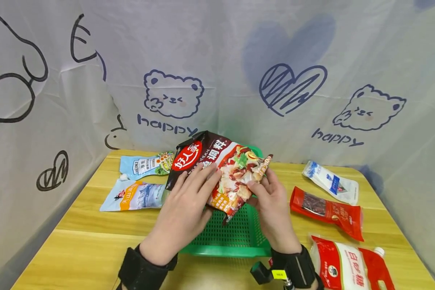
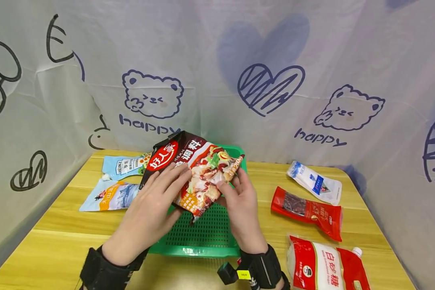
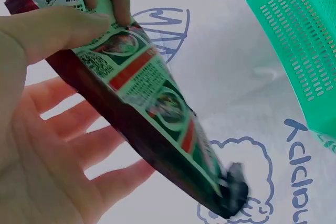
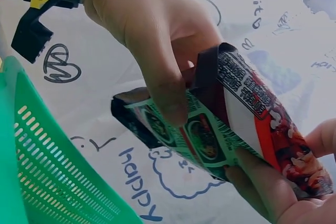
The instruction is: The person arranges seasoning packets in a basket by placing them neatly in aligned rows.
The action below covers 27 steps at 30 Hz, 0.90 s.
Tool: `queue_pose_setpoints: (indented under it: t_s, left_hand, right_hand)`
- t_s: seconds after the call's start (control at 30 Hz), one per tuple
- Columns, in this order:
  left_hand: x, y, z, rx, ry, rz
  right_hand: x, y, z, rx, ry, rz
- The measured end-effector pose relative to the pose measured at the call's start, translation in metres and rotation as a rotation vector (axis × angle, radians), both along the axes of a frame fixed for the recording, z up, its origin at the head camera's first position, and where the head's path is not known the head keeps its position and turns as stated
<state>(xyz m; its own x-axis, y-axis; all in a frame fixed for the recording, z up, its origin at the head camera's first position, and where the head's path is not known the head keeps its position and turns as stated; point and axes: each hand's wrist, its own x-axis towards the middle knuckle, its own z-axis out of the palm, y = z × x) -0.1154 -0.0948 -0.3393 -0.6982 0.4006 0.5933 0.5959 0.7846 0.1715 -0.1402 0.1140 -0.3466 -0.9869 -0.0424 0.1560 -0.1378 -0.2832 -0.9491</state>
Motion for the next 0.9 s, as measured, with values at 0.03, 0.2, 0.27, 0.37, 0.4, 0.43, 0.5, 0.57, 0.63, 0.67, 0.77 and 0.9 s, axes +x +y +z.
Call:
queue_pose_setpoints:
  t_s: [0.03,0.2,0.27,0.37,0.4,0.43,0.5,0.57,0.63,0.67,0.77,0.9]
  left_hand:
    - [0.0,-0.001,0.0,0.018,0.0,0.01]
    - [0.0,0.0,-0.001,0.159,-0.031,0.103]
    - [0.0,0.001,-0.002,0.239,-0.051,0.164]
    - [0.001,0.005,-0.003,0.358,-0.055,0.26]
    - [0.001,0.006,-0.003,0.391,-0.053,0.287]
    - [0.001,0.007,-0.003,0.418,-0.048,0.312]
    - [0.001,0.008,-0.004,0.45,-0.047,0.358]
    - [0.0,0.008,-0.005,0.47,-0.062,0.394]
    - [-0.001,0.008,-0.005,0.488,-0.091,0.418]
    - [-0.001,0.007,-0.005,0.497,-0.11,0.425]
    - [-0.003,0.005,-0.005,0.524,-0.161,0.426]
    - [-0.003,0.004,-0.004,0.536,-0.267,0.382]
  right_hand:
    - [0.0,0.001,0.001,-0.012,0.006,-0.009]
    - [0.002,0.004,0.003,-0.073,0.051,-0.049]
    - [0.002,0.005,0.004,-0.1,0.069,-0.063]
    - [0.002,0.006,0.004,-0.135,0.087,-0.074]
    - [0.002,0.006,0.004,-0.144,0.089,-0.075]
    - [0.002,0.006,0.004,-0.151,0.09,-0.075]
    - [0.002,0.006,0.004,-0.159,0.093,-0.078]
    - [0.003,0.005,0.004,-0.161,0.094,-0.081]
    - [0.003,0.005,0.004,-0.168,0.096,-0.082]
    - [0.004,0.004,0.004,-0.171,0.1,-0.082]
    - [0.005,0.003,0.003,-0.178,0.114,-0.082]
    - [0.006,0.002,0.004,-0.19,0.13,-0.077]
